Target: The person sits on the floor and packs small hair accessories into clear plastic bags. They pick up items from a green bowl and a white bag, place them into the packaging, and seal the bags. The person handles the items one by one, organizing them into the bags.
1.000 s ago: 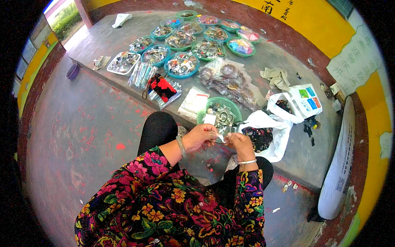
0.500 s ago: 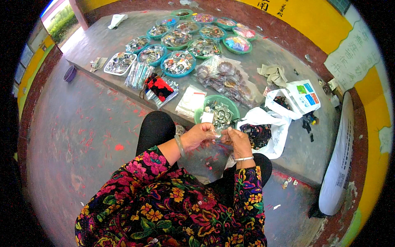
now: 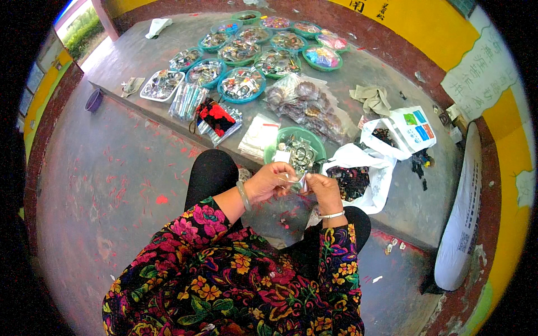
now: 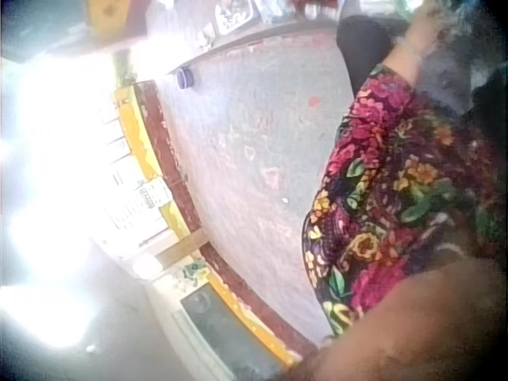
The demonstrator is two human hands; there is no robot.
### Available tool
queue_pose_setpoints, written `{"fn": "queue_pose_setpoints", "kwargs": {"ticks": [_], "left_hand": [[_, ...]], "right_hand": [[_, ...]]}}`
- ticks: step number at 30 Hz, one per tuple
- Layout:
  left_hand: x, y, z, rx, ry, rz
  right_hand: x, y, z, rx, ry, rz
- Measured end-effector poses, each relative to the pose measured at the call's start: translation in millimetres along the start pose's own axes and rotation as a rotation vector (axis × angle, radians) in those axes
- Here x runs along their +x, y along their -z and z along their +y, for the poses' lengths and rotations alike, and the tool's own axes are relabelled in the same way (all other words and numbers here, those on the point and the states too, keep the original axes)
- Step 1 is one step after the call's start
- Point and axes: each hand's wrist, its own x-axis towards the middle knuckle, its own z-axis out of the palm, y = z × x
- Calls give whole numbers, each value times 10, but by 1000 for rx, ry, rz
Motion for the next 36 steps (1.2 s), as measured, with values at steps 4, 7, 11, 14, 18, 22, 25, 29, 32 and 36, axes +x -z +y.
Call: {"fn": "queue_pose_setpoints", "kwargs": {"ticks": [4, 7, 11, 14, 18, 22, 25, 29, 32, 36], "left_hand": [[-31, -50, 83, 53, 38, 93], [-25, -33, 73, 74, 37, 98], [20, 25, 24, 124, 41, 74], [31, 57, -12, 210, 22, 44], [50, 68, -3, 158, 45, 13], [35, 65, 49, 45, 70, 105], [68, 147, 12, -16, 24, 138], [87, 144, 54, 143, -14, 174], [121, 226, -20, 496, -53, 265], [119, 202, -103, 1200, -343, 216]], "right_hand": [[4, 10, 22, 9, 61, 55], [9, -5, 16, 28, 69, 69], [6, -25, 11, 53, 34, 81], [-4, -28, 3, 18, 61, 98], [12, -10, 25, -4, 95, 154], [32, 19, 17, 58, 39, 244], [48, 84, 46, 67, -43, 242], [164, 182, 307, -450, 239, 389], [12, -124, -178, -1068, 876, 447], [-107, -236, -132, -1144, 696, -24]]}}
